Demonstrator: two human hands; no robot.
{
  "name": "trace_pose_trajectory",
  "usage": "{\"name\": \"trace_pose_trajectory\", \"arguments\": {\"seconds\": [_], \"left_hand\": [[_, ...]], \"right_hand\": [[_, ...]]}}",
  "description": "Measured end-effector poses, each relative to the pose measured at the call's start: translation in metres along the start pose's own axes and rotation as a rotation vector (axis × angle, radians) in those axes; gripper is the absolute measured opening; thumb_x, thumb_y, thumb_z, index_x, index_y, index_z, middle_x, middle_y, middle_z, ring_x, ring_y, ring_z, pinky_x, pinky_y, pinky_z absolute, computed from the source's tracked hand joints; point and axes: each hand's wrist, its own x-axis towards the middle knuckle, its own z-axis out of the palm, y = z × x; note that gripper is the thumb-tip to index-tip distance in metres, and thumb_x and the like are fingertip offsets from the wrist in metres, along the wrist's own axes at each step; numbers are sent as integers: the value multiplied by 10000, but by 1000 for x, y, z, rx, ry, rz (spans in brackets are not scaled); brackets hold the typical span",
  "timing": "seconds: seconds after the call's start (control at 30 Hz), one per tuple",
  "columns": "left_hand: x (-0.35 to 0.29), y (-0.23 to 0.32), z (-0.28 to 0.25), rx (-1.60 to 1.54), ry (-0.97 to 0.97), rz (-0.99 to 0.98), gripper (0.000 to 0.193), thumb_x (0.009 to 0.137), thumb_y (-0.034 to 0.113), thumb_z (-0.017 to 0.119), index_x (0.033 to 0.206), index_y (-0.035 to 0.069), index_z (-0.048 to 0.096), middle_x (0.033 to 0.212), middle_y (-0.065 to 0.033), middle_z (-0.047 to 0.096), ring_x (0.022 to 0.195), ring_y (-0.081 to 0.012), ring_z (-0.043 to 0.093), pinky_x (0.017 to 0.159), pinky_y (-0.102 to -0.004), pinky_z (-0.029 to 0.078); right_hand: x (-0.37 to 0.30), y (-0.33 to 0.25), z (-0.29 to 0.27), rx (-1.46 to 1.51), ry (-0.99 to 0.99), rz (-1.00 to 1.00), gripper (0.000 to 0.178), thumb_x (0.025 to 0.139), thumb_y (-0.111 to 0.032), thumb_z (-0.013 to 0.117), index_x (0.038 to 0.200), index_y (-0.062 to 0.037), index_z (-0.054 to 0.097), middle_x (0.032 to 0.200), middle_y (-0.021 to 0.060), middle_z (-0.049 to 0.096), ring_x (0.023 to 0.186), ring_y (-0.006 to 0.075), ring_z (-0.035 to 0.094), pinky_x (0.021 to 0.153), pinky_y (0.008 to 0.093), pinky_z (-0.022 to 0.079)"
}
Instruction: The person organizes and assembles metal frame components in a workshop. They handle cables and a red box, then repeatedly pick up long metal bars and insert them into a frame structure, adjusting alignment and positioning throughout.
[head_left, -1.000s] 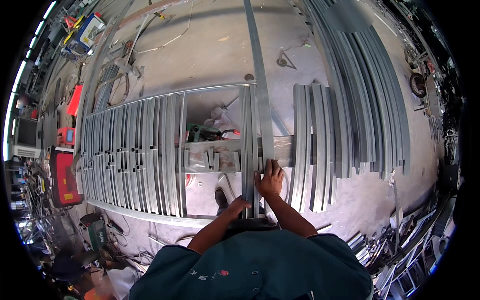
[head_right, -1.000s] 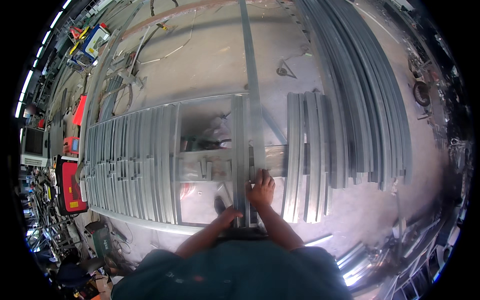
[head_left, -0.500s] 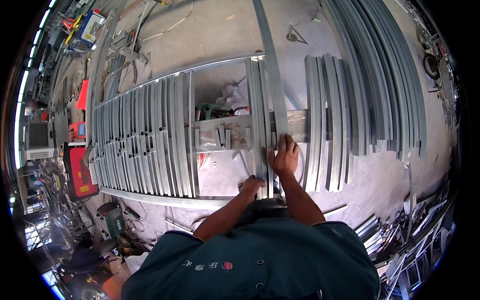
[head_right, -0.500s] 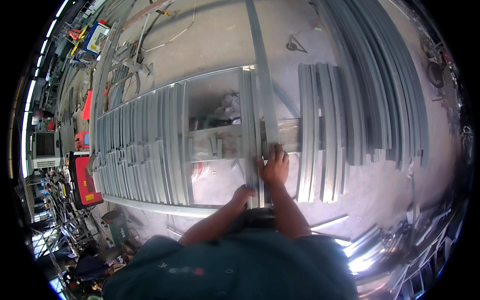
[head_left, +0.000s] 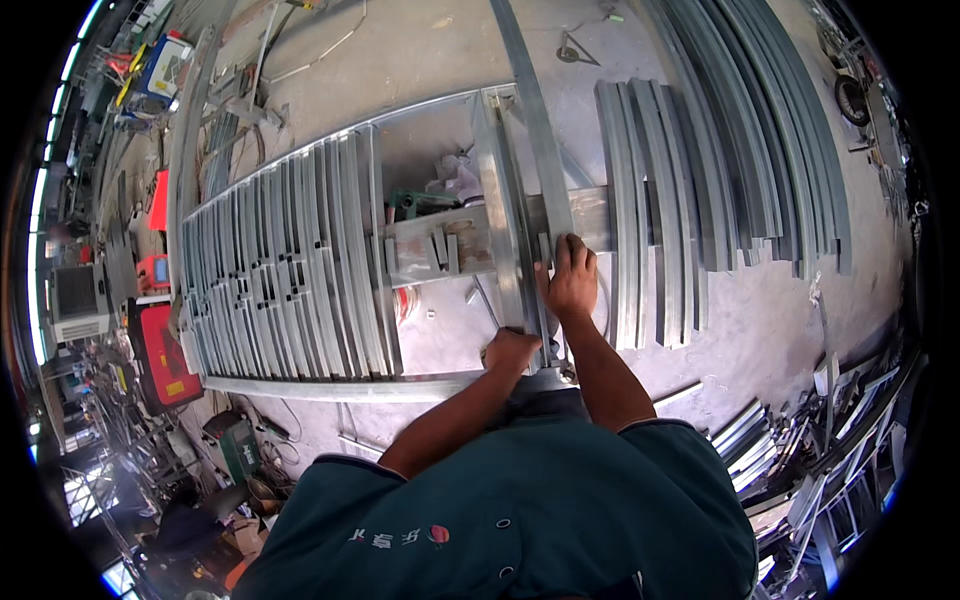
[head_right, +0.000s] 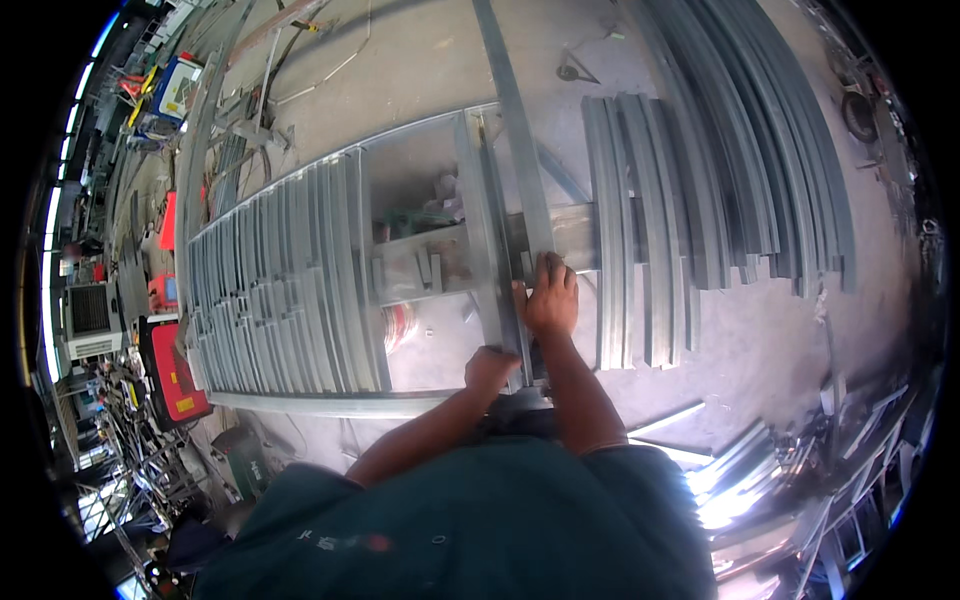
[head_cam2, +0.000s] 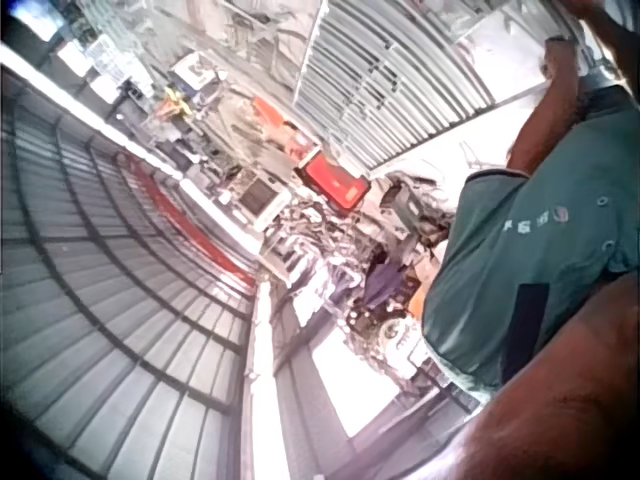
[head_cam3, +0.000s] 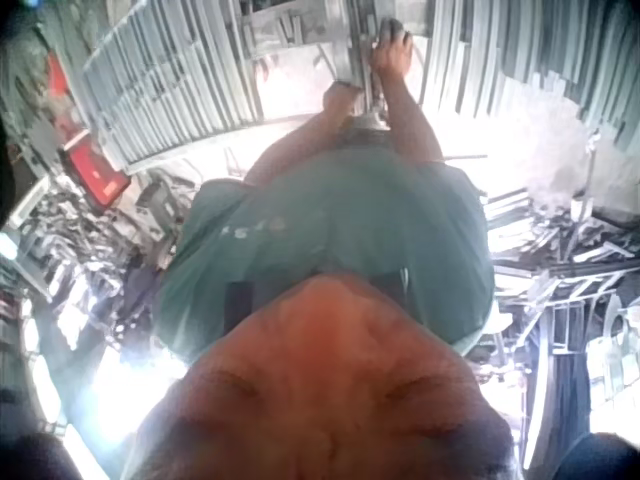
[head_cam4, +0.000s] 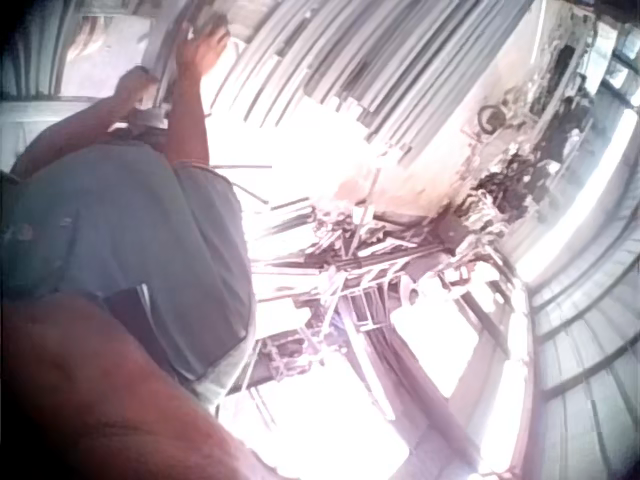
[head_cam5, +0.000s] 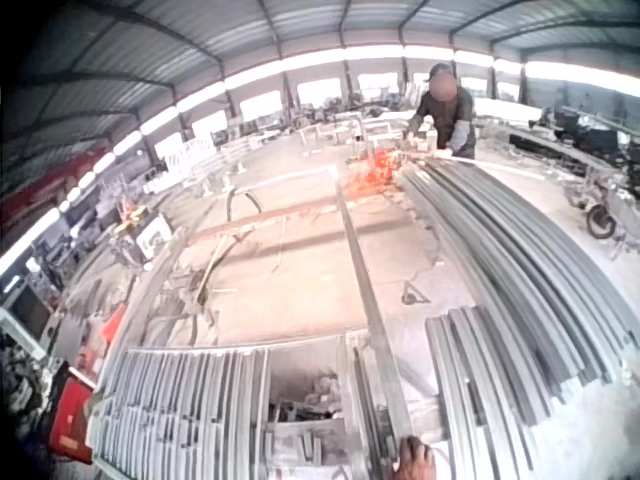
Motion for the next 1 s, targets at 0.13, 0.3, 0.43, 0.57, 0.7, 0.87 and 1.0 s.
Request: {"name": "trace_pose_trajectory", "arguments": {"seconds": [0.13,0.3,0.43,0.57,0.7,0.87,1.0], "left_hand": [[4,-3,-11,-19,-67,92,477,719,339,749,1029,-18,689,969,-204,725,822,-333,725,818,-413,565],[22,-30,-21,-993,-718,169,469,860,294,716,1233,42,585,1122,-115,687,965,-286,691,883,-455,553],[56,-37,-2,-1380,-930,74,502,880,358,673,1271,64,558,1145,-130,675,987,-298,680,920,-464,534],[55,-30,5,-1374,-777,14,485,889,380,644,1251,65,574,1081,-139,694,979,-307,673,910,-468,529],[52,-18,9,-1277,-557,-55,480,844,321,729,1210,43,590,1049,-116,692,951,-249,669,851,-417,532],[50,-10,10,-885,-130,41,600,734,311,841,1135,-59,590,1002,-133,681,921,-207,666,792,-394,528],[15,19,-6,-196,304,-1,811,600,361,878,1127,-129,502,1042,-251,662,921,-333,685,786,-382,558]], "right_hand": [[1,-1,0,-5,-15,2,656,879,-429,620,1379,-30,475,1390,141,455,1230,370,447,1029,475,401],[1,-4,-6,-8,-20,3,631,887,-414,596,1358,-6,493,1363,177,468,1202,390,455,1041,469,394],[-1,-2,-6,46,3,-27,621,877,-387,615,1351,-6,491,1351,189,468,1178,402,459,1030,486,394],[9,0,-10,40,26,-52,639,864,-390,628,1350,2,490,1348,193,464,1171,413,458,1020,492,394],[3,4,-9,62,-32,-38,673,852,-398,659,1372,-12,478,1365,172,457,1218,398,444,1015,503,400],[5,6,-3,129,-53,-28,693,856,-423,653,1381,-8,472,1381,174,449,1225,407,438,1022,501,396],[4,11,4,108,-86,28,695,856,-439,648,1379,-13,477,1385,167,448,1236,401,437,1031,496,390]]}}
